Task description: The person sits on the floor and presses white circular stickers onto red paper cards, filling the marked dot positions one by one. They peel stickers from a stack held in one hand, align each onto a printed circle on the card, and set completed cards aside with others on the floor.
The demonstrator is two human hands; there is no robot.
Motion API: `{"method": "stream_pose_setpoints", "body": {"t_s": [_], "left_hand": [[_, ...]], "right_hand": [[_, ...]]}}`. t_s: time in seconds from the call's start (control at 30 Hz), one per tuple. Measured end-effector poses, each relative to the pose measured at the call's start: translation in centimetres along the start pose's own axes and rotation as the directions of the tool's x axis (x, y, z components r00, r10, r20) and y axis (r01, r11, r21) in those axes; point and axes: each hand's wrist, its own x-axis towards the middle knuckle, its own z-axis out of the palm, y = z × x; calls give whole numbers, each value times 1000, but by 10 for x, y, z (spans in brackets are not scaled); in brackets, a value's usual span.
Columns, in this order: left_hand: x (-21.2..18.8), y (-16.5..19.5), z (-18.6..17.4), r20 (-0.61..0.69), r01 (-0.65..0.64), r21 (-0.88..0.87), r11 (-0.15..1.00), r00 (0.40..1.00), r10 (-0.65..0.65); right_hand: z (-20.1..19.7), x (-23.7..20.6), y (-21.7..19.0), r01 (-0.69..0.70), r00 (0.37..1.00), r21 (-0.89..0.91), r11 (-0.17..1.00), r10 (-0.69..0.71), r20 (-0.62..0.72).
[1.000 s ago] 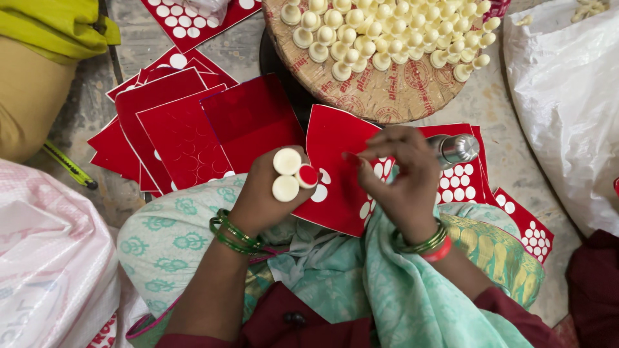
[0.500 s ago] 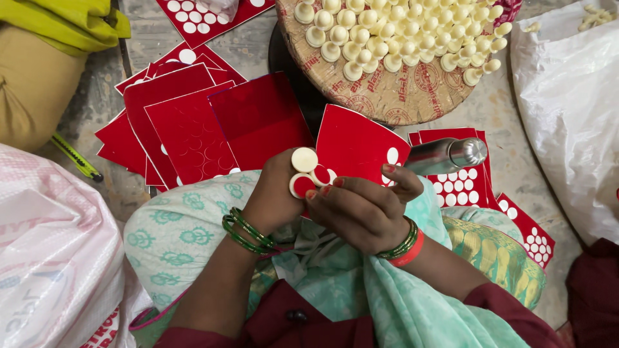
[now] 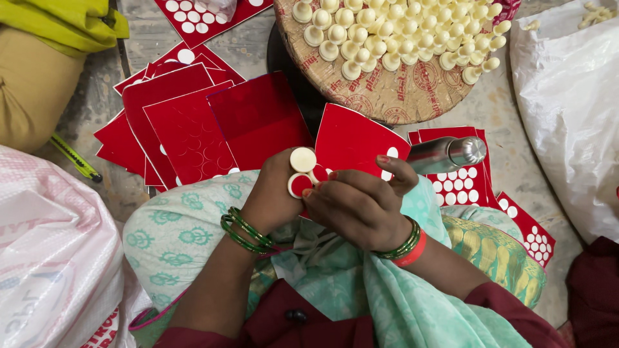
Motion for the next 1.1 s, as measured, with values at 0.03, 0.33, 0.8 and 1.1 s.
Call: {"method": "stream_pose_setpoints", "body": {"t_s": [0.03, 0.33, 0.8, 1.1], "left_hand": [[0, 0, 0, 5, 11, -16, 1000, 1000, -10], [-1, -6, -1, 9, 31, -103, 994, 999, -30], [-4, -5, -7, 65, -35, -234, 972, 997, 52], [-4, 10, -16, 206, -114, -293, 949, 962, 179]], "right_hand": [[-2, 2, 0, -4, 1000, 17, 1000, 3, 23], [-19, 14, 2, -58, 947, 60, 997, 35, 318], [-26, 14, 12, -334, 928, 570, 751, 157, 338], [-9, -17, 56, -808, 573, 429, 403, 706, 417]]}}
